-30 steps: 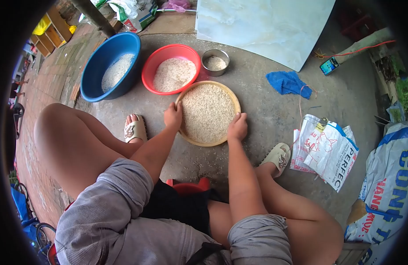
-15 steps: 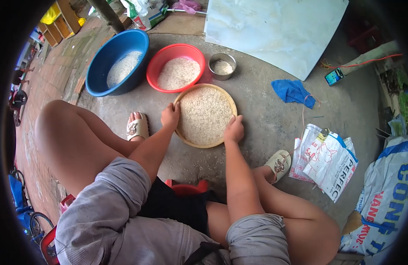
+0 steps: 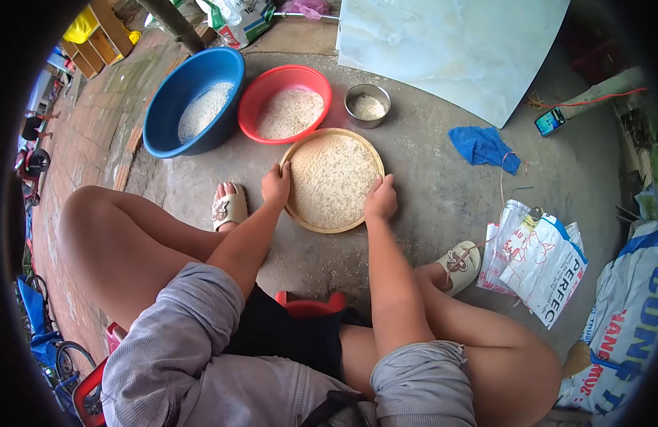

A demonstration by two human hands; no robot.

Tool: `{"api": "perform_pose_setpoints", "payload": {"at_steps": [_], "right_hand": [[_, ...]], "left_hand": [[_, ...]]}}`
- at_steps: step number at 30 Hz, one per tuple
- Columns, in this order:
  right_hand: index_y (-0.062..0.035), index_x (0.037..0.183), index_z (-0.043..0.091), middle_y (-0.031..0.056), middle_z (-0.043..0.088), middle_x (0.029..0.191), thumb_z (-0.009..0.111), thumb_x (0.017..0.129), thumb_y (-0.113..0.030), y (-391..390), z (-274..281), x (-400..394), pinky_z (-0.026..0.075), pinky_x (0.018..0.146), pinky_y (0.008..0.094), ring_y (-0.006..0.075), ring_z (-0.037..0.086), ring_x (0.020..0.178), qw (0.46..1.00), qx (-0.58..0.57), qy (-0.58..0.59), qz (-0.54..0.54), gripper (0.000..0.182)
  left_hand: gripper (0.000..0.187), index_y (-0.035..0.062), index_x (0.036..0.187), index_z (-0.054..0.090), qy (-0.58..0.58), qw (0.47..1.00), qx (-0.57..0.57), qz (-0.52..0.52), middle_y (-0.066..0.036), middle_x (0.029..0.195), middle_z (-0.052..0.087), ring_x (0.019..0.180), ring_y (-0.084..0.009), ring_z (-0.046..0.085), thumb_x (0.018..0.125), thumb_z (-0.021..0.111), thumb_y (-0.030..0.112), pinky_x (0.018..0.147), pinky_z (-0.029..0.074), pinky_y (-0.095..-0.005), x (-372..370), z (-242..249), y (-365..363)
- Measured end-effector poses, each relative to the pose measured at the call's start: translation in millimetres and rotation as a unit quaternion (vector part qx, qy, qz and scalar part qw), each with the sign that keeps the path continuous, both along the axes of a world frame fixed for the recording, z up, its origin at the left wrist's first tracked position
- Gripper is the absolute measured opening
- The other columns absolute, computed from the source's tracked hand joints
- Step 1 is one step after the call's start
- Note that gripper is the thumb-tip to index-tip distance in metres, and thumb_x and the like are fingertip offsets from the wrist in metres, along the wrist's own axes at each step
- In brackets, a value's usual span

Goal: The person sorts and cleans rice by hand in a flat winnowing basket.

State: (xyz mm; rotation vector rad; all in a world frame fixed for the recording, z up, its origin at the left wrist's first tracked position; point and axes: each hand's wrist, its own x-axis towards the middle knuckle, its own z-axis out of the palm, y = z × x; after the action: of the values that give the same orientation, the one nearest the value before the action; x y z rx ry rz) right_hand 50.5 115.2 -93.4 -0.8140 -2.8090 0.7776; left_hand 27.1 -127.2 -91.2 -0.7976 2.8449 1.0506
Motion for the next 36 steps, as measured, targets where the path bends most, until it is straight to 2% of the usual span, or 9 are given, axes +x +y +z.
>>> {"api": "perform_pose_setpoints", "payload": {"at_steps": [3,8,13,18,21,26,30,32,36], "right_hand": [[-0.0083,0.095,0.046,0.0213,0.063,0.079,0.039,0.094,-0.038,23.2,-2.2,-5.9,0.047,0.063,0.0515,0.0416,0.061,0.075,1.000,0.021,-0.013,0.010,0.030],[-0.0064,0.091,0.047,0.0215,0.063,0.076,0.038,0.095,-0.035,89.8,-5.7,11.0,0.047,0.060,0.0508,0.0416,0.061,0.072,0.997,0.061,-0.004,-0.042,0.030],[-0.0071,0.095,0.045,0.0222,0.063,0.078,0.036,0.096,-0.034,35.3,-9.3,6.5,0.047,0.063,0.0512,0.0420,0.061,0.074,0.997,0.043,-0.020,-0.055,0.029],[-0.0076,0.096,0.045,0.0207,0.064,0.080,0.037,0.095,-0.034,-6.2,-2.8,-7.3,0.048,0.064,0.0508,0.0412,0.061,0.076,0.999,-0.002,-0.015,0.032,0.028],[-0.0085,0.098,0.048,0.0206,0.064,0.080,0.037,0.095,-0.036,30.0,1.3,-9.4,0.048,0.064,0.0501,0.0404,0.062,0.076,0.999,0.027,-0.035,0.003,0.030],[-0.0060,0.092,0.049,0.0227,0.063,0.078,0.038,0.095,-0.035,91.1,-11.3,16.5,0.047,0.061,0.0505,0.0427,0.060,0.073,0.998,0.036,-0.003,-0.049,0.031],[-0.0065,0.094,0.047,0.0236,0.062,0.078,0.038,0.095,-0.033,58.7,-16.0,18.4,0.046,0.061,0.0515,0.0433,0.060,0.074,0.998,0.029,0.005,-0.053,0.028],[-0.0065,0.096,0.047,0.0229,0.063,0.079,0.038,0.094,-0.032,22.3,-12.2,11.4,0.047,0.064,0.0510,0.0429,0.060,0.075,1.000,-0.003,0.010,-0.021,0.027],[-0.0065,0.094,0.046,0.0234,0.062,0.081,0.040,0.094,-0.031,-8.8,-3.4,-4.7,0.046,0.065,0.0513,0.0430,0.060,0.078,0.998,-0.037,0.019,0.042,0.025]], "left_hand": [[0.043,0.0043,0.084,0.056,0.014,0.999,0.014,0.025,-0.021,0.078,0.063,0.075,-0.0398,0.061,0.089,0.046,0.046,0.068,0.047,-0.0479,9.4,-2.6,26.7],[0.042,0.0039,0.087,0.055,0.031,0.994,0.098,-0.025,-0.023,0.082,0.062,0.080,-0.0424,0.059,0.089,0.049,0.045,0.070,0.045,-0.0461,1.6,17.2,99.0],[0.041,0.0072,0.090,0.058,0.039,0.998,0.029,-0.050,-0.019,0.082,0.064,0.081,-0.0385,0.061,0.088,0.048,0.047,0.071,0.047,-0.0466,-21.9,3.7,43.7],[0.042,0.0064,0.085,0.058,-0.009,0.999,-0.016,0.034,-0.018,0.081,0.064,0.079,-0.0377,0.062,0.088,0.048,0.047,0.070,0.048,-0.0458,-0.1,0.0,-5.3],[0.043,0.0050,0.084,0.057,0.039,0.998,0.017,0.037,-0.019,0.081,0.064,0.080,-0.0391,0.061,0.089,0.047,0.047,0.071,0.047,-0.0467,3.8,-4.7,37.7],[0.041,0.0078,0.090,0.057,0.028,0.996,0.076,-0.031,-0.020,0.083,0.064,0.082,-0.0396,0.061,0.089,0.047,0.048,0.071,0.047,-0.0473,2.8,10.4,101.7],[0.044,0.0081,0.090,0.058,0.004,0.998,0.023,-0.057,-0.018,0.083,0.064,0.081,-0.0382,0.062,0.089,0.045,0.050,0.070,0.048,-0.0469,-10.4,8.6,64.7],[0.046,0.0089,0.089,0.059,-0.010,0.998,-0.039,-0.042,-0.017,0.082,0.065,0.080,-0.0367,0.063,0.089,0.042,0.051,0.070,0.049,-0.0468,-11.3,-0.1,27.1],[0.047,0.0079,0.085,0.059,-0.025,0.999,-0.043,0.020,-0.017,0.082,0.065,0.079,-0.0365,0.063,0.089,0.043,0.052,0.069,0.048,-0.0463,-1.7,-1.1,0.4]]}}
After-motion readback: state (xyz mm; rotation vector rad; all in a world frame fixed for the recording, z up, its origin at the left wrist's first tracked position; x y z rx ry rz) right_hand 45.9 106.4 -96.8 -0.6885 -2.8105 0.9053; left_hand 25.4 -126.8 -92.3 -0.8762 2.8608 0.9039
